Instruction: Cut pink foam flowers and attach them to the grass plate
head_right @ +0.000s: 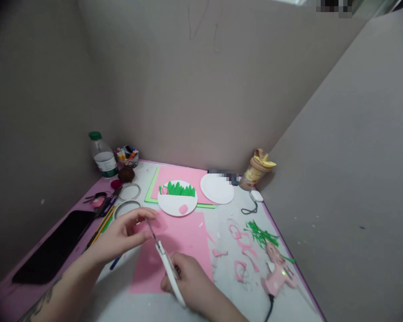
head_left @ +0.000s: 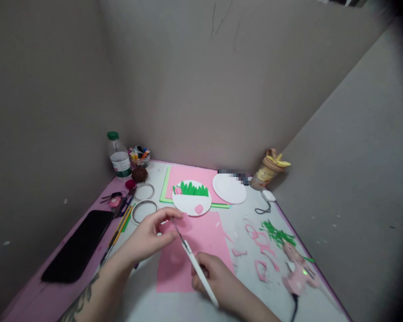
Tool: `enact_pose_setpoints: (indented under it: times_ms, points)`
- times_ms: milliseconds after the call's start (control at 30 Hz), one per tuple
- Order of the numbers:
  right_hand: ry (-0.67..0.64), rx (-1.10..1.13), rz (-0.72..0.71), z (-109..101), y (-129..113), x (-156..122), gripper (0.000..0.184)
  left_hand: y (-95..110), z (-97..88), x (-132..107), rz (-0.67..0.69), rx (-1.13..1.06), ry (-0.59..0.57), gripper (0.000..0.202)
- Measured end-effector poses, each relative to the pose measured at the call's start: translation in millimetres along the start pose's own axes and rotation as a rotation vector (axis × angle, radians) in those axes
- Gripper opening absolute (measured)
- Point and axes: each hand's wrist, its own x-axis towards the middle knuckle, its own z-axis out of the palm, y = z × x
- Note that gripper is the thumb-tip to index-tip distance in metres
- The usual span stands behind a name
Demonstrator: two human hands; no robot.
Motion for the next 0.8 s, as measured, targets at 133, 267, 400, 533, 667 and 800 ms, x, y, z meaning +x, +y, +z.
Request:
enact_pose_setpoints:
  times_ms: [133, 267, 400, 533, 667, 800]
  points:
    - [-0.023, -0.042, 0.037, -1.0, 1.8, -1.3, 0.013, 2.0, -8.3, 1.5, -0.047, 0.025, -0.057, 0.024]
    - [-0.032, -0.07, 0.06, -2.9, 3.6, -2.1, 0.011, 3.3, -12.2, 3.2, -0.135, 0.022, -0.09, 0.029]
    - [-0.034, -0.066, 0.088, -3.4, 6.6, -2.1, 0.009, 4.3, -14.6, 4.4, -0.153, 0.044, -0.088, 0.036]
    - [-0.02, -0.101, 0.083, -7.7, 7.5, -4.7, 0.008, 5.2, -22.1, 5.4, -0.135, 0.057, -0.018, 0.035]
    - [0.075, -0.216, 0.041, -33.9, 6.3, -10.5, 0.011, -3.5, -36.1, 7.7, -0.156, 0.02, 0.163, 0.036]
    - [0.546, -0.597, -0.001, -82.2, 17.0, -11.5, 0.018, -16.5, -39.7, 12.8, -0.225, -0.102, 0.325, 0.047]
